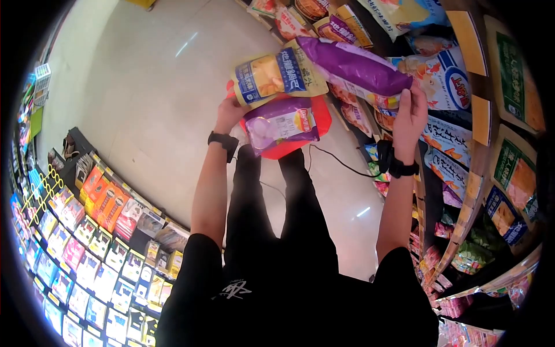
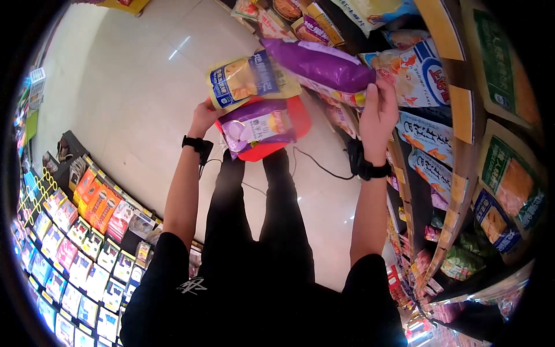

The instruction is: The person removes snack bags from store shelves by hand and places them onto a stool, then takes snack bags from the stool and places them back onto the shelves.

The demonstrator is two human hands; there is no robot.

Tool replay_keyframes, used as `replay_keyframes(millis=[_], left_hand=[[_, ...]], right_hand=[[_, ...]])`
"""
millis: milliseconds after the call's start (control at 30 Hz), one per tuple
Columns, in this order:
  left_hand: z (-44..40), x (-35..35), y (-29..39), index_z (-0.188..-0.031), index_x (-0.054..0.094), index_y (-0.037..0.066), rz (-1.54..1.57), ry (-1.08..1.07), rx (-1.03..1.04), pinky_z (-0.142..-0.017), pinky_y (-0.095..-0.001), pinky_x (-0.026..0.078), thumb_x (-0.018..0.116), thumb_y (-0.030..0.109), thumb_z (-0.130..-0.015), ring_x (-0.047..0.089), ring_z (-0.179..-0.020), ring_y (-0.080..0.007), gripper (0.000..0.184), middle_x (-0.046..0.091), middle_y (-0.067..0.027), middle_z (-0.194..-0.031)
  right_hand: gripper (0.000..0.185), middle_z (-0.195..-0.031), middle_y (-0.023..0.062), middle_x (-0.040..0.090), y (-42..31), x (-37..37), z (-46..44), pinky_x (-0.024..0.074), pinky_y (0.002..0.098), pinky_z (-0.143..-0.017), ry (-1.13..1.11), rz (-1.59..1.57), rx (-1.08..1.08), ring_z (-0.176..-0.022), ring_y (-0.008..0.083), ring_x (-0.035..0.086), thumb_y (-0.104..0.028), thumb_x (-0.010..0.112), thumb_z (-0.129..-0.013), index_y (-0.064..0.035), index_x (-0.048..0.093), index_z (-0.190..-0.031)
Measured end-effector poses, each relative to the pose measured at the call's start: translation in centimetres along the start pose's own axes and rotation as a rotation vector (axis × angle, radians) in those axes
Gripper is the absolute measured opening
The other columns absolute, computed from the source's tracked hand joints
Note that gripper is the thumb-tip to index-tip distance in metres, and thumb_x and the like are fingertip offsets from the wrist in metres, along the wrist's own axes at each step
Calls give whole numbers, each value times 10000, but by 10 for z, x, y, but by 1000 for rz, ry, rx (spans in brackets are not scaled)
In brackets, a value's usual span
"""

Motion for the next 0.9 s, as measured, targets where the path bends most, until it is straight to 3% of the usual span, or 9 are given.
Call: replay_keyframes(millis=[133,233,367,467,600,700,800,900], left_hand=[[-10,7,-17,-1014,653,1,110,-40,-17,-705,-296,479,702,170,-758,609,-737,-156,310,670,-78,-818],[-15,14,-28,-957,634,-16,-117,-70,91,-663,-311,471,694,174,-780,596,-693,-184,267,649,-102,-774],[3,17,-11,-806,599,-35,-227,-85,224,-602,-381,462,699,149,-750,607,-663,-311,217,595,-187,-691],[8,23,-18,-849,613,-31,-245,-132,246,-617,-368,474,703,146,-745,614,-673,-307,224,607,-185,-710],[15,21,-22,-943,624,-9,-104,-118,99,-656,-318,483,707,178,-766,607,-701,-194,270,646,-103,-765],[16,23,-22,-982,629,2,15,-154,57,-663,-306,481,712,179,-761,602,-720,-160,295,652,-72,-784],[19,15,-13,-1028,625,-5,68,-81,124,-698,-308,501,727,173,-739,645,-759,-183,354,674,-86,-876],[40,-3,3,-1106,597,16,-82,-48,-47,-725,-315,493,733,228,-739,634,-798,-190,445,657,-100,-871]], right_hand=[[177,-959,41,583,-15,-18,14,415,213,-776,50,-44,81,-858,84,524,-129,515,-941,9,541,-1050],[212,-957,10,565,-24,-31,21,397,192,-711,33,-17,38,-809,56,487,-166,513,-952,-8,529,-1094],[205,-979,18,575,-19,-50,34,404,201,-747,86,33,56,-844,62,504,-161,510,-953,-4,531,-1083],[200,-992,26,580,-17,-59,44,406,208,-776,118,43,71,-870,70,514,-157,509,-954,-2,531,-1078],[204,-999,33,579,-11,-66,53,405,212,-789,121,54,91,-880,74,516,-156,509,-954,1,526,-1082],[206,-1000,35,579,-10,-71,59,407,215,-794,134,46,93,-884,77,519,-156,508,-954,5,523,-1083],[192,-978,39,588,-15,-79,64,415,220,-799,183,28,76,-878,87,525,-146,534,-938,2,547,-1059],[180,-982,41,591,-25,-95,72,417,225,-808,220,-4,85,-885,90,532,-129,532,-936,8,552,-1052]])
Point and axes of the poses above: each hand's wrist, its own z-axis away from the middle knuckle, its own x-axis out of the palm, y = z × x, the point moved 7 cm from there along -z, towards the middle knuckle
